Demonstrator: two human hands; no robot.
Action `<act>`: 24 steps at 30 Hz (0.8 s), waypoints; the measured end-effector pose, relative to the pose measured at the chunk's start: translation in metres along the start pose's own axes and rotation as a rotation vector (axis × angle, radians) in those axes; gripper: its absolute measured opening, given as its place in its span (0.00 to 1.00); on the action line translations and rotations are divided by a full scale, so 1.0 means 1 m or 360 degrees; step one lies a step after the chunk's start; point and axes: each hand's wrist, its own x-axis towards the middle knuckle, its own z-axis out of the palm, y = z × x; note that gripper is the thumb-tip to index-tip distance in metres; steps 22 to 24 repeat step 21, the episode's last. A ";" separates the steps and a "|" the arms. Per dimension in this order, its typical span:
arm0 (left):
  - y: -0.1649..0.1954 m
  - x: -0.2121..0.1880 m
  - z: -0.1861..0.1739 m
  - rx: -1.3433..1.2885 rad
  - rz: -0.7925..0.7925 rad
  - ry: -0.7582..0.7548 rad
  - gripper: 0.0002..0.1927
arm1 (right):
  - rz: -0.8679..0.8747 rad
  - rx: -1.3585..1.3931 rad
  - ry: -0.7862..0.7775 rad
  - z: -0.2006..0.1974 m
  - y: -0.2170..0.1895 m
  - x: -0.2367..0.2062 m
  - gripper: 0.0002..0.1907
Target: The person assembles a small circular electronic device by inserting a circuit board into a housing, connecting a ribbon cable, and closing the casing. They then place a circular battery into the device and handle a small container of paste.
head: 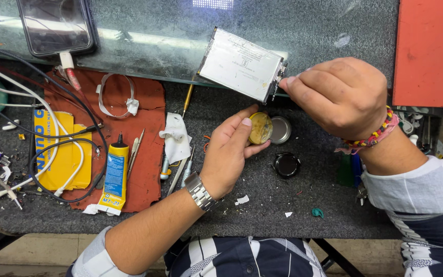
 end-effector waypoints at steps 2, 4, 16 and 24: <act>0.000 0.000 0.000 -0.0005 0.0005 -0.0003 0.25 | -0.0028 -0.0006 0.0008 -0.002 0.002 0.000 0.07; 0.000 0.000 0.000 -0.0019 0.0023 -0.0016 0.25 | -0.0043 -0.0040 0.0021 -0.003 0.004 0.000 0.08; -0.001 0.001 0.000 -0.0004 0.0014 -0.0006 0.24 | -0.0101 -0.0153 -0.0054 0.000 0.015 0.001 0.05; 0.001 0.000 0.000 0.0024 0.0005 -0.0006 0.25 | -0.0112 -0.0201 -0.0172 -0.009 0.011 0.004 0.02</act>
